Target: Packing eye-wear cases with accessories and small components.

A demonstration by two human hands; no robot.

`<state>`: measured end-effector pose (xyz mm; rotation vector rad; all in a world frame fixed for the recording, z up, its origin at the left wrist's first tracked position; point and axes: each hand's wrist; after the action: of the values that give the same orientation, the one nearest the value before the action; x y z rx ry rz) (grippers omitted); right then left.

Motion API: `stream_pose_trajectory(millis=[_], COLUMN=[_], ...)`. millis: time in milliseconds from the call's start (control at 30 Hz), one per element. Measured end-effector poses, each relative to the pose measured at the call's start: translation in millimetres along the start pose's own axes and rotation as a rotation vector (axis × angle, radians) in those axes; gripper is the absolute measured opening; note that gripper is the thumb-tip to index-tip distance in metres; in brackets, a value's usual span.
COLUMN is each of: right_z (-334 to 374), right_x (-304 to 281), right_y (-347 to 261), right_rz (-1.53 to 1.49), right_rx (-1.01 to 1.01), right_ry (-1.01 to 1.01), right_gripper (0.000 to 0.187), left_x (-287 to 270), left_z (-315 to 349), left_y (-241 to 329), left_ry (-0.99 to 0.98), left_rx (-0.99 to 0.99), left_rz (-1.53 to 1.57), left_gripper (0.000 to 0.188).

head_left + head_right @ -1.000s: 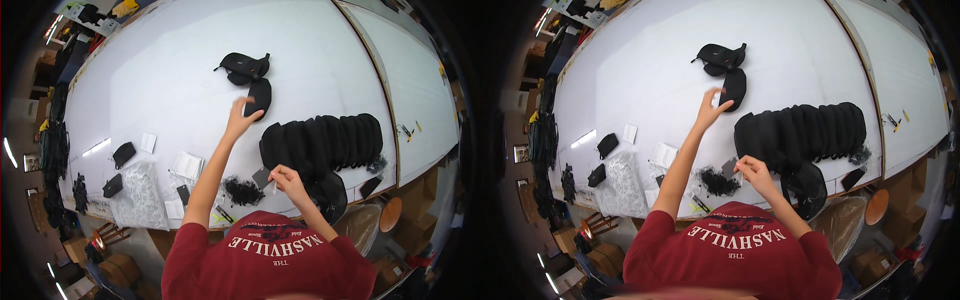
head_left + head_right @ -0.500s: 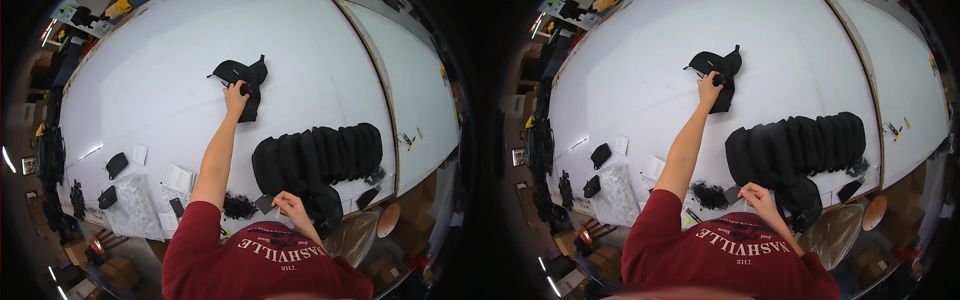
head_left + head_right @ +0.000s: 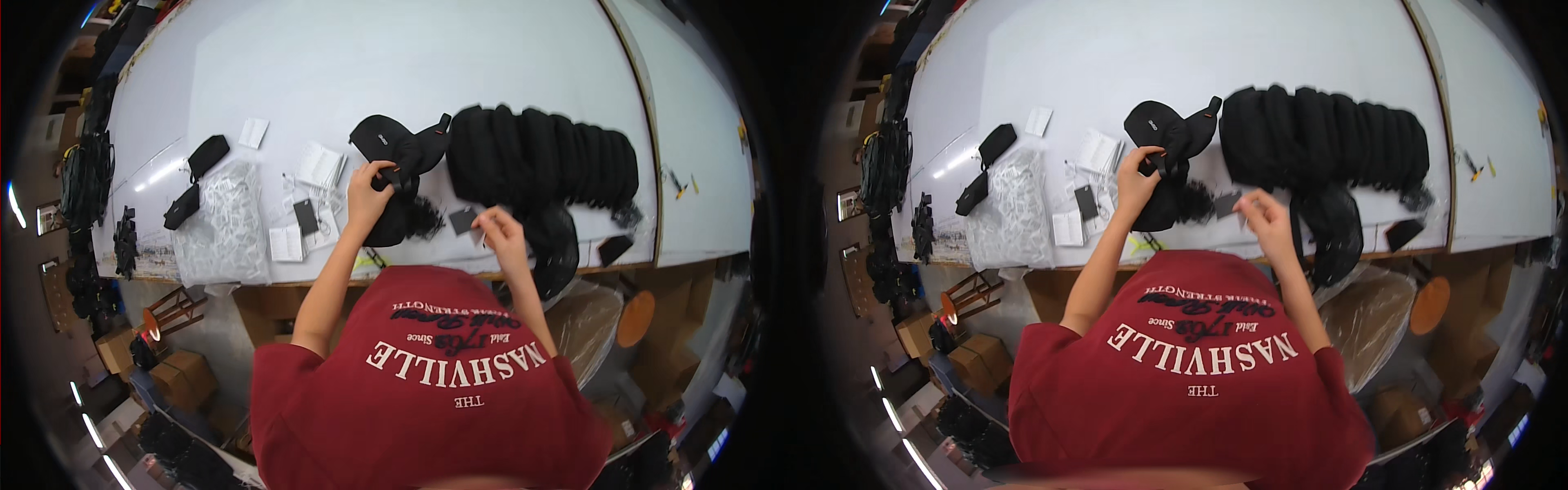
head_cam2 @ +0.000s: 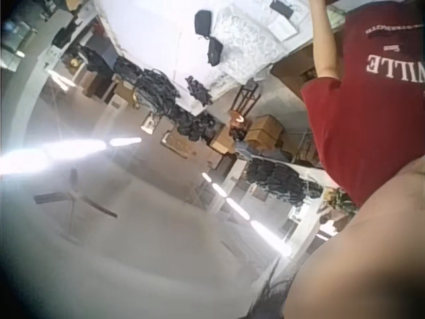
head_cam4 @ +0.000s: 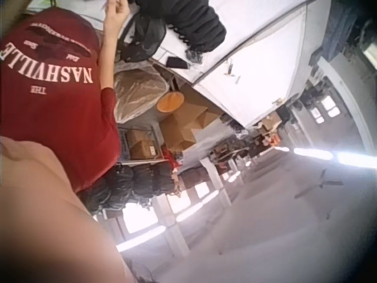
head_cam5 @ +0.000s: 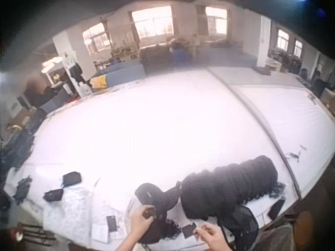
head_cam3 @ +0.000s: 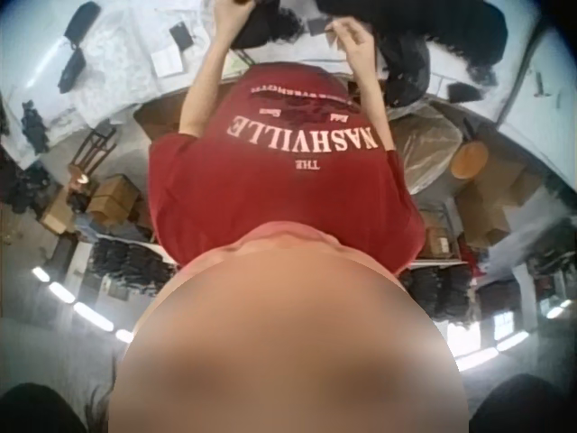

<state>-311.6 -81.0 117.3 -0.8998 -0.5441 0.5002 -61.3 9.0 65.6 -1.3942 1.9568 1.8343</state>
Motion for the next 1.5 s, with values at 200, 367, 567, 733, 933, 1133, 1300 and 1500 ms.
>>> stream_pose_trajectory(millis=[200,367,567,733,933,1133,1300,1500], right_z=[8,-7,-36,-45,-26,-20,5,5], right_x=[14,23,63,71,68,67,50,46], right_y=[32,71,88,98,75,70,33,22], right_rz=[0.143,0.519,0.647,0.648,0.88,0.368,0.016,-0.033], right_rx=[-0.02,-0.144,-0.194,-0.121,-0.215,-0.031,0.024,-0.024], right_ry=[0.104,0.193,0.218,0.106,0.02,-0.107,-0.304,-0.211], right_gripper=[0.017,0.019,0.019,0.018,0.016,0.016,0.011,0.011], left_x=[9,13,11,15,10,-8,-34,-31], left_z=[99,114,110,110,112,107,95,87], left_y=[-9,-11,8,13,3,28,68,92], left_ry=[-0.22,-0.133,-0.046,0.009,-0.074,0.097,-0.011,-0.068], left_rx=[-0.108,0.015,-0.207,-0.099,-0.304,-0.165,-0.254,-0.296], left_rz=[-0.165,-0.281,-0.188,-0.14,0.294,0.291,0.857,0.876], left_gripper=[0.047,0.043,0.036,0.02,0.013,0.012,0.007,0.01])
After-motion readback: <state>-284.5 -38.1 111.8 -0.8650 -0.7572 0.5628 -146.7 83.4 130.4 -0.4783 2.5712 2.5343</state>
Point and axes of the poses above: each hand's wrist, its own z-axis away from the middle knuckle, its own x-axis out of the palm, y = z × x, and after that the axes turned 11 degrees about x, right-handed
